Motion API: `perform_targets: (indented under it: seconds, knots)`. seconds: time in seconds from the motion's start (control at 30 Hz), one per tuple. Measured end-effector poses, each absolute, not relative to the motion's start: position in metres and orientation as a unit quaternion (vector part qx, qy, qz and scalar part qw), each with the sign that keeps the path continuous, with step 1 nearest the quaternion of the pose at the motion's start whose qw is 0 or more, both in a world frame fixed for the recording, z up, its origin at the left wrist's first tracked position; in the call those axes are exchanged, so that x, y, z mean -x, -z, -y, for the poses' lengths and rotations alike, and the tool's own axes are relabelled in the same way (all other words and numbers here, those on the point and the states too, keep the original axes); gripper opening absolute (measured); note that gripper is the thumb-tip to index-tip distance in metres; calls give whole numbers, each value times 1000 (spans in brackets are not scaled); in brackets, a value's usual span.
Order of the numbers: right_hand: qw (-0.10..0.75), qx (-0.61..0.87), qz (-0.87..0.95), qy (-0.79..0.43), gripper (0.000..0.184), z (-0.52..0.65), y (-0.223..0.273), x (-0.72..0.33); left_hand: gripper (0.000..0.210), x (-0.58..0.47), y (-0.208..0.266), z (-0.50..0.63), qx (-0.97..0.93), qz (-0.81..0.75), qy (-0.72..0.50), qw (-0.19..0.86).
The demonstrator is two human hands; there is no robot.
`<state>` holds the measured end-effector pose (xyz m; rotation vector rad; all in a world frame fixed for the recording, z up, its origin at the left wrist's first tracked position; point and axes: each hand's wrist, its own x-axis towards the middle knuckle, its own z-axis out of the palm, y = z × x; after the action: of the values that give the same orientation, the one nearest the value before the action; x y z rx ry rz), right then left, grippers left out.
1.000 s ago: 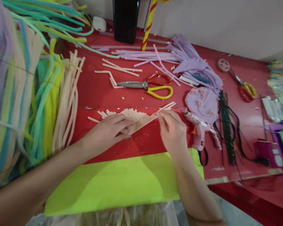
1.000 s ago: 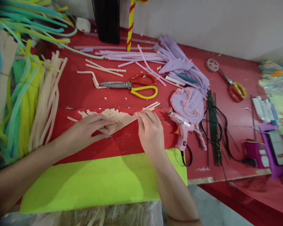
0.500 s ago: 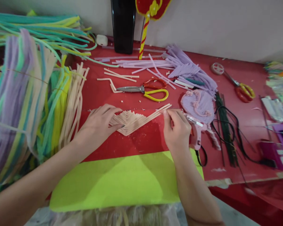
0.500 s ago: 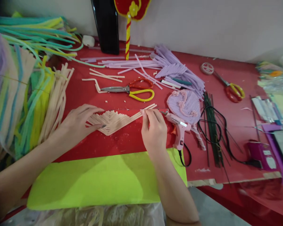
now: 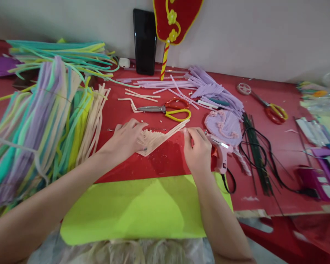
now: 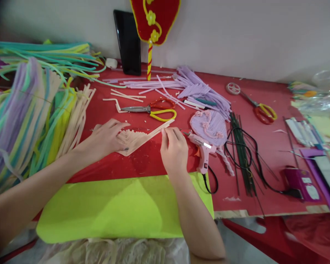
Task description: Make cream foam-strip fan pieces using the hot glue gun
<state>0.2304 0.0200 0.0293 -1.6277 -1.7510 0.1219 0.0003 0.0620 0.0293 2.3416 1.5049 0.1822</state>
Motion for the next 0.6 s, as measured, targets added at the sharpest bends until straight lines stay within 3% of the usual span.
perform_targets:
  seconds: [0.27, 0.6]
  knots:
    - [371, 635, 671, -94, 29, -21, -29, -233, 20, 1, -38, -74, -812, -510, -74, 274]
    - [403, 583, 649, -278, 29, -20, -29, -225, 37, -8, -56, -65, -629, -545, -302, 465]
